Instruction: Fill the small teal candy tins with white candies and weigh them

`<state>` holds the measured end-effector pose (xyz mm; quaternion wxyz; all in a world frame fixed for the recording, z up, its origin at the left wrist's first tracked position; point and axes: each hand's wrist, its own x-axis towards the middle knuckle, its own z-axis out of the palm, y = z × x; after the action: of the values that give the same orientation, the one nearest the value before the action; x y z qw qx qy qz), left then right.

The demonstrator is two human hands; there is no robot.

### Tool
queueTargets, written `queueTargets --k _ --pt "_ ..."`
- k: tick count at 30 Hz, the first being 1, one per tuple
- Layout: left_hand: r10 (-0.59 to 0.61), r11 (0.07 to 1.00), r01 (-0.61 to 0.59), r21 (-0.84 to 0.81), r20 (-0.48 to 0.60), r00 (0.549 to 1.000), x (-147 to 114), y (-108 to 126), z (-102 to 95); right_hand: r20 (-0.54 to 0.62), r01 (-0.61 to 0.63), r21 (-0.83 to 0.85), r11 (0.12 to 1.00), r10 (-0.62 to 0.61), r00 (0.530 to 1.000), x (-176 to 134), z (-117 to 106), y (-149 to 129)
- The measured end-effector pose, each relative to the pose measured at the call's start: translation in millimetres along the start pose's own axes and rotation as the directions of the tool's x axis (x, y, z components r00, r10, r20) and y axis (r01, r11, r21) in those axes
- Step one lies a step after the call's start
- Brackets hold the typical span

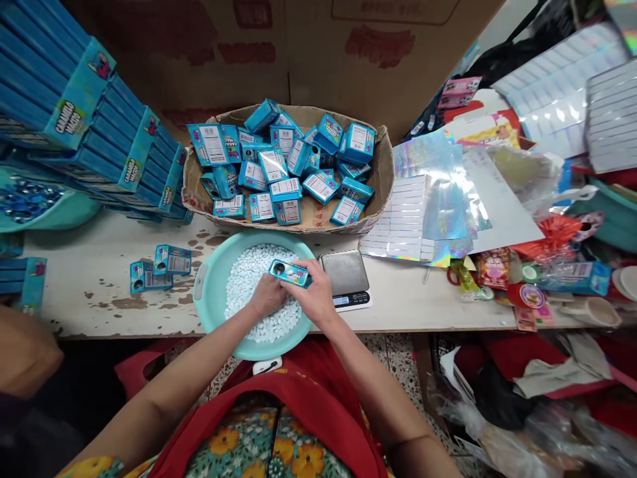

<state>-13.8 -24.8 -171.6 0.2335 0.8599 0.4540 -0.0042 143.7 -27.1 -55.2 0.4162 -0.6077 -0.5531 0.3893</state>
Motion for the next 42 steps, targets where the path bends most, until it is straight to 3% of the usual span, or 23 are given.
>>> queueTargets --k 3,5,6,8,10,11,13,17,20,22,27,35,42 --pt "-0.287 0.947 0.259 -0.188 -0.138 0.948 0.4 -17.5 -8.6 0.005 -0.01 -0.024 1.0 0.01 1.0 -3.0 1.2 9.0" --pt "-0.482 0.815 0.351 -0.462 -0.205 0.852 -3.4 -20.1 -18.6 0.016 -0.025 -0.043 0.999 0.026 1.0 -5.7 3.0 16.2" --pt "-0.581 0.696 0.361 -0.62 -0.192 0.791 -5.9 -18.3 -25.6 0.028 -0.032 -0.051 0.998 0.034 0.999 -7.2 4.9 20.0" --pt "-0.719 0.374 0.284 -0.883 -0.083 0.69 -11.0 -9.3 -43.7 0.057 -0.035 -0.061 0.998 0.039 0.998 -10.2 11.5 26.5" --pt "-0.759 0.067 0.099 -0.993 0.014 0.651 -14.6 4.8 -65.4 0.087 -0.017 -0.073 0.997 0.024 0.996 -12.9 20.5 29.5" --pt "-0.759 -0.04 -0.005 -0.999 0.027 0.651 -15.3 12.5 -76.5 0.104 -0.002 -0.079 0.997 0.01 0.995 -13.9 25.2 28.9" --pt "-0.768 -0.155 -0.18 -0.971 0.003 0.641 -15.3 26.2 -96.5 0.149 0.039 -0.083 0.996 -0.027 0.988 -15.5 33.1 23.0" --pt "-0.813 -0.152 -0.368 -0.917 -0.096 0.575 -14.3 39.9 -121.9 0.173 0.107 -0.09 0.99 -0.09 0.981 -16.0 37.2 1.7" --pt "-0.79 -0.156 -0.416 -0.896 -0.14 0.596 -15.3 41.0 -129.1 0.169 0.132 -0.101 0.986 -0.114 0.979 -15.5 33.2 -8.9" --pt "-0.786 -0.168 -0.412 -0.896 -0.13 0.604 -15.3 40.9 -130.1 0.173 0.128 -0.111 0.986 -0.107 0.979 -15.6 30.5 -11.5" --pt "-0.818 -0.13 -0.393 -0.91 -0.126 0.561 -12.0 43.5 -129.6 0.157 0.078 -0.083 0.993 -0.065 0.985 -17.4 27.3 -12.3" --pt "-0.814 -0.081 -0.371 -0.925 -0.153 0.561 -5.7 48.8 -129.4 0.131 0.078 -0.051 0.996 -0.071 0.989 -17.1 23.7 -10.0" --pt "-0.806 -0.108 -0.38 -0.919 -0.143 0.575 -3.4 52.3 -127.8 0.12 0.062 -0.025 0.998 -0.059 0.991 -17.8 19.7 -9.0"
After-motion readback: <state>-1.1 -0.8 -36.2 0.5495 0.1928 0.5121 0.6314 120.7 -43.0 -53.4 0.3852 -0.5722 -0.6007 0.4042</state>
